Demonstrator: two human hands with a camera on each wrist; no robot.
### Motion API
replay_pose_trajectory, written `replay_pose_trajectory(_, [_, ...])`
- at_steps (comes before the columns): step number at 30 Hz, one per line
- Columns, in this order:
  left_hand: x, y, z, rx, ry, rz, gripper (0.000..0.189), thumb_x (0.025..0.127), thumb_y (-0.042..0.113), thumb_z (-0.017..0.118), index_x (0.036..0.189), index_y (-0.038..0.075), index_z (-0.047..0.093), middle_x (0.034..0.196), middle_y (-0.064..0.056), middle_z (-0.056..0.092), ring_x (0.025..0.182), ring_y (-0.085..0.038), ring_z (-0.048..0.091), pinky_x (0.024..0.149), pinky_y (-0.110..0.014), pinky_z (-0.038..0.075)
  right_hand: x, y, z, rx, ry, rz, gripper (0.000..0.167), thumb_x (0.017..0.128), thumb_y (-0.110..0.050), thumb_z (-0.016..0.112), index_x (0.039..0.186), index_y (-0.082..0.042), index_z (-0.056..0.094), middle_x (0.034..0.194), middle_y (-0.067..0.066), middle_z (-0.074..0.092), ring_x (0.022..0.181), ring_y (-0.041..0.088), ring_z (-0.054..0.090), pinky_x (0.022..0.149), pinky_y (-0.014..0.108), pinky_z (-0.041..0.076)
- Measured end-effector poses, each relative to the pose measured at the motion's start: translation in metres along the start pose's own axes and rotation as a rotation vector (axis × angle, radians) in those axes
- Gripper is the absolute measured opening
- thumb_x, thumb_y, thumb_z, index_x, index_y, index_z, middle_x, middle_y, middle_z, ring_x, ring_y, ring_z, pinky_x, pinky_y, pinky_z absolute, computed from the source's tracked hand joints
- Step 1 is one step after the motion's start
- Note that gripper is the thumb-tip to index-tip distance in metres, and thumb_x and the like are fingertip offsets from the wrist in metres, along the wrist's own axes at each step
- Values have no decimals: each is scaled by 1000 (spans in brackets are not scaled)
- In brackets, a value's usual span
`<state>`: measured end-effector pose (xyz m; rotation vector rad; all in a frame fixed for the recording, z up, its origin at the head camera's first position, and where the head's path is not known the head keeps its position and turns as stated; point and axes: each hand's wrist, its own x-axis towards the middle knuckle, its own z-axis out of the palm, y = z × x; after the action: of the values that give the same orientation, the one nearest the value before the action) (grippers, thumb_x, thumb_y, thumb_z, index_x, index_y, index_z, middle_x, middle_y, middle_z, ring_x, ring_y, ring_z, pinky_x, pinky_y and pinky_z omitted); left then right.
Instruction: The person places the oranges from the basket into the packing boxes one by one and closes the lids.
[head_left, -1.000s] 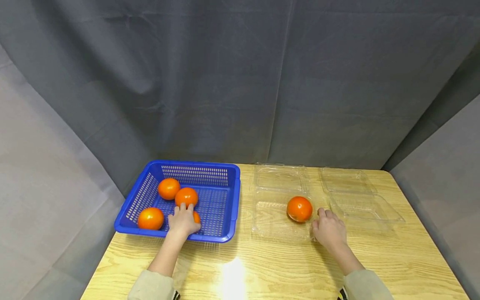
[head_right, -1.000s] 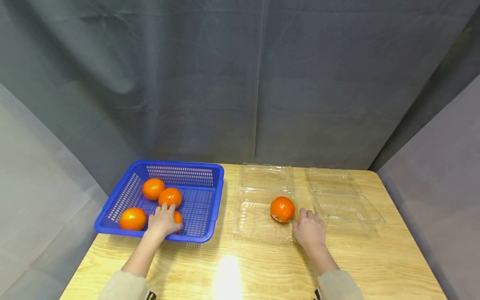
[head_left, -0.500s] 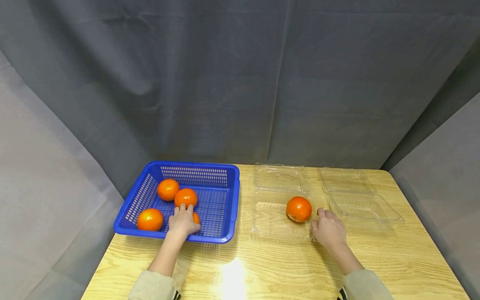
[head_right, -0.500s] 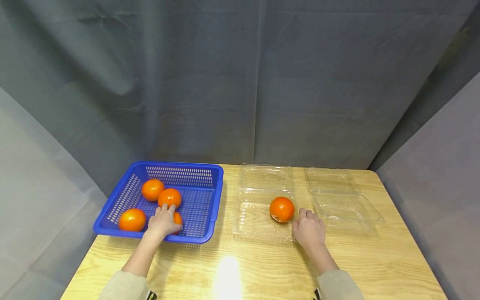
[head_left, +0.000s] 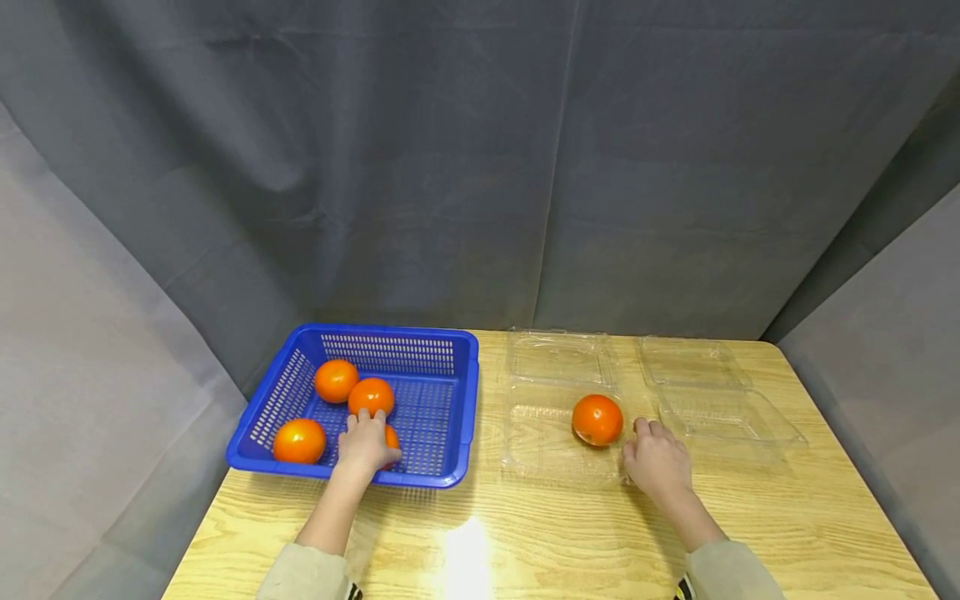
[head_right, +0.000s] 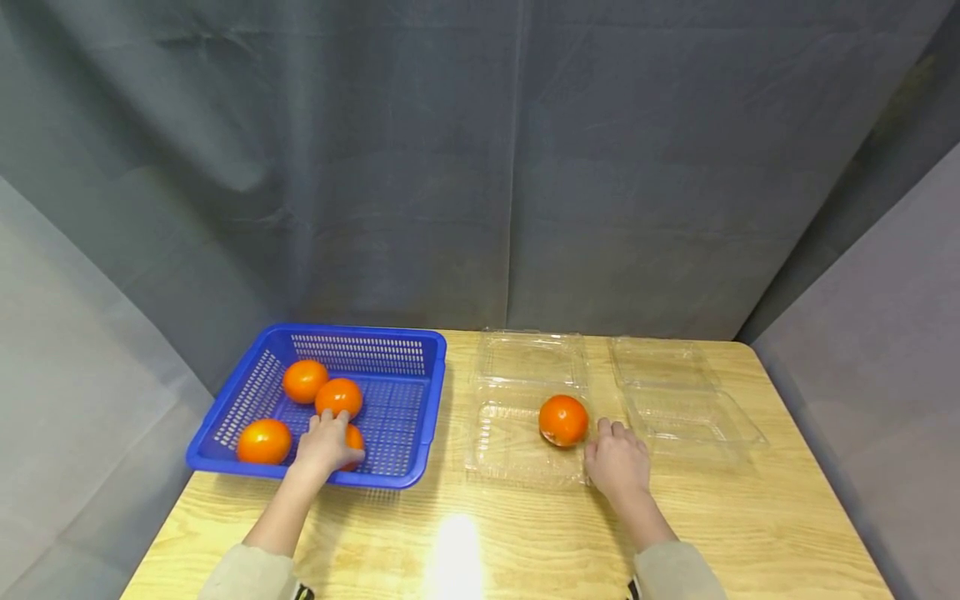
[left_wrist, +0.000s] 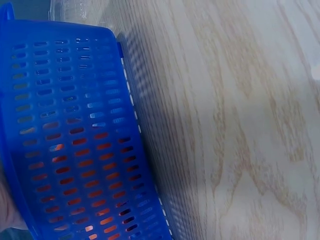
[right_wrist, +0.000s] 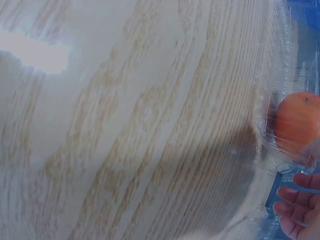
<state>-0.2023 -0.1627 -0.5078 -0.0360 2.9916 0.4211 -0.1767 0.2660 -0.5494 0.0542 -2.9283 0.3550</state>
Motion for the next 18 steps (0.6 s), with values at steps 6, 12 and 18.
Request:
replay_pose_trajectory(6, [-1,3,-1,-2,32,7,75,62,31,80,123,-3,50,114,-27,46,110,-45,40,82,-59,40,0,0,1,3,-1,0,33,83,-17,54,106,7,53,100,24,57,91,41,55,72,54,44])
replay_pose_trajectory(12, [-2,6,-3,-17,84,27,72,63,32,78,121,-4,52,113,-28,47,108,-44,42,82,-59,40,0,1,1,6,-8,0,35,84,-18,54,108,7,52,102,24,57,93,41,54,72,54,44])
replay_pose_trajectory(18, [-1,11,-6,-20,153,63,72,62,34,77,119,-4,53,115,-29,47,108,-44,42,81,-60,40,0,1,1,10,-20,3,33,84,-18,54,106,6,52,101,24,57,92,41,54,71,54,44])
